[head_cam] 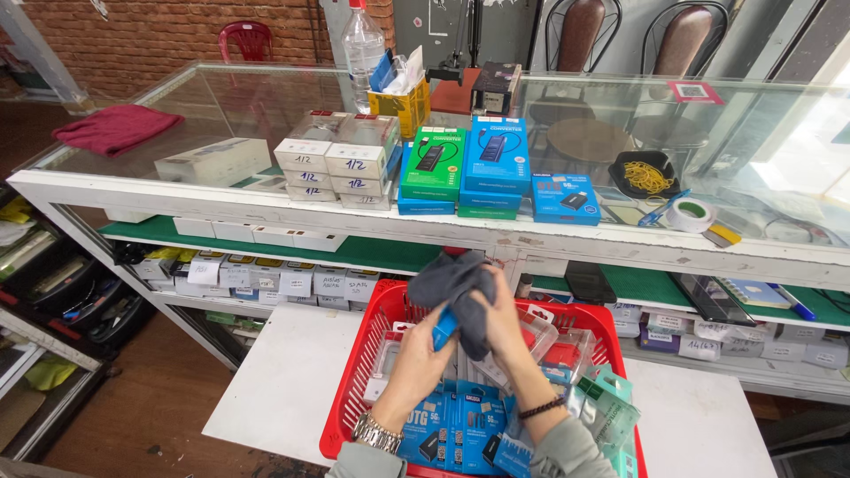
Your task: The person takes boxed phone accessories from a red basket, wipes each box with a gray cloth, writes prices on the boxes with a blue pen, and stacks the finished boxes on the glass display shelf. They continue handling more boxes from the basket throughout the clip.
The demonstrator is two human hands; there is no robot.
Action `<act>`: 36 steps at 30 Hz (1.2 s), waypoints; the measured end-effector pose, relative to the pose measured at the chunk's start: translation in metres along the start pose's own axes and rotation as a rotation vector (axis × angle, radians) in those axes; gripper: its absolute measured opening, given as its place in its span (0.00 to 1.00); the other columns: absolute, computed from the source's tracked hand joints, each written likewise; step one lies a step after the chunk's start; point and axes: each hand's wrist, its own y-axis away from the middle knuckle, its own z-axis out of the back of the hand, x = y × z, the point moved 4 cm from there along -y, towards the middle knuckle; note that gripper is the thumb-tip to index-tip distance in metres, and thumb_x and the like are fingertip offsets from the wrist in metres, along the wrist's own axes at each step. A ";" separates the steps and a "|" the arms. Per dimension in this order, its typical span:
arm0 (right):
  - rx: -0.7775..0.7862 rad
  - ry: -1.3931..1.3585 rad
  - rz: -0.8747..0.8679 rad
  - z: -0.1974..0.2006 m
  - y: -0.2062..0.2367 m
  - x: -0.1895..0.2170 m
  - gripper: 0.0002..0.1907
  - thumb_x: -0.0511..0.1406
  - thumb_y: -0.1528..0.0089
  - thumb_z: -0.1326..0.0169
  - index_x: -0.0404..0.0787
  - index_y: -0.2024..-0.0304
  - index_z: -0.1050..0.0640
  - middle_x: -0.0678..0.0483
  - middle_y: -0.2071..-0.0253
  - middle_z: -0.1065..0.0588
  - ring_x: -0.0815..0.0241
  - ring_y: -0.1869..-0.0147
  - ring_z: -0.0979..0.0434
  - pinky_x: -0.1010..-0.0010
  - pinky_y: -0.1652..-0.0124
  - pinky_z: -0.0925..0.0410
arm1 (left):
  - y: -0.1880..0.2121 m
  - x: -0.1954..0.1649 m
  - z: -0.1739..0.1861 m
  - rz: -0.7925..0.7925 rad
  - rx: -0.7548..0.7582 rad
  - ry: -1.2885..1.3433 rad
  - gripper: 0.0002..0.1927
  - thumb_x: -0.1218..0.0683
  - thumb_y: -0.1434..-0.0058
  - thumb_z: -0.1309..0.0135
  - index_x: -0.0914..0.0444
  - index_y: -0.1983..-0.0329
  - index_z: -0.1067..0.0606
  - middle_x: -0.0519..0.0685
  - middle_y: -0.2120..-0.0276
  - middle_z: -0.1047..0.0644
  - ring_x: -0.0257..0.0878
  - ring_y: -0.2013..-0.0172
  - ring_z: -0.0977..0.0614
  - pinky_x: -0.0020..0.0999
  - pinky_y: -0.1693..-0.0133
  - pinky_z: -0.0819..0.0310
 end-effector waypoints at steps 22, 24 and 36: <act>-0.284 0.780 0.246 0.024 0.001 0.023 0.23 0.38 0.36 0.46 0.40 0.40 0.30 0.40 0.45 0.28 0.40 0.41 0.26 0.56 0.44 0.32 | -0.001 0.014 -0.003 0.150 0.223 1.206 0.46 0.28 0.38 0.55 0.62 0.27 0.39 0.65 0.36 0.29 0.56 0.42 0.22 0.52 0.46 0.22; -0.219 0.835 0.179 0.026 -0.002 0.013 0.24 0.39 0.38 0.43 0.40 0.41 0.30 0.39 0.47 0.28 0.40 0.42 0.26 0.55 0.46 0.31 | 0.003 -0.004 0.006 0.042 0.269 1.302 0.47 0.26 0.40 0.56 0.61 0.28 0.40 0.64 0.37 0.28 0.57 0.44 0.21 0.52 0.49 0.20; 0.025 0.395 -0.034 0.032 0.021 0.022 0.17 0.39 0.33 0.47 0.38 0.44 0.22 0.49 0.59 0.19 0.61 0.53 0.19 0.69 0.53 0.27 | -0.008 0.011 0.001 0.041 0.156 1.378 0.45 0.25 0.38 0.56 0.60 0.29 0.37 0.59 0.40 0.26 0.51 0.43 0.22 0.48 0.51 0.21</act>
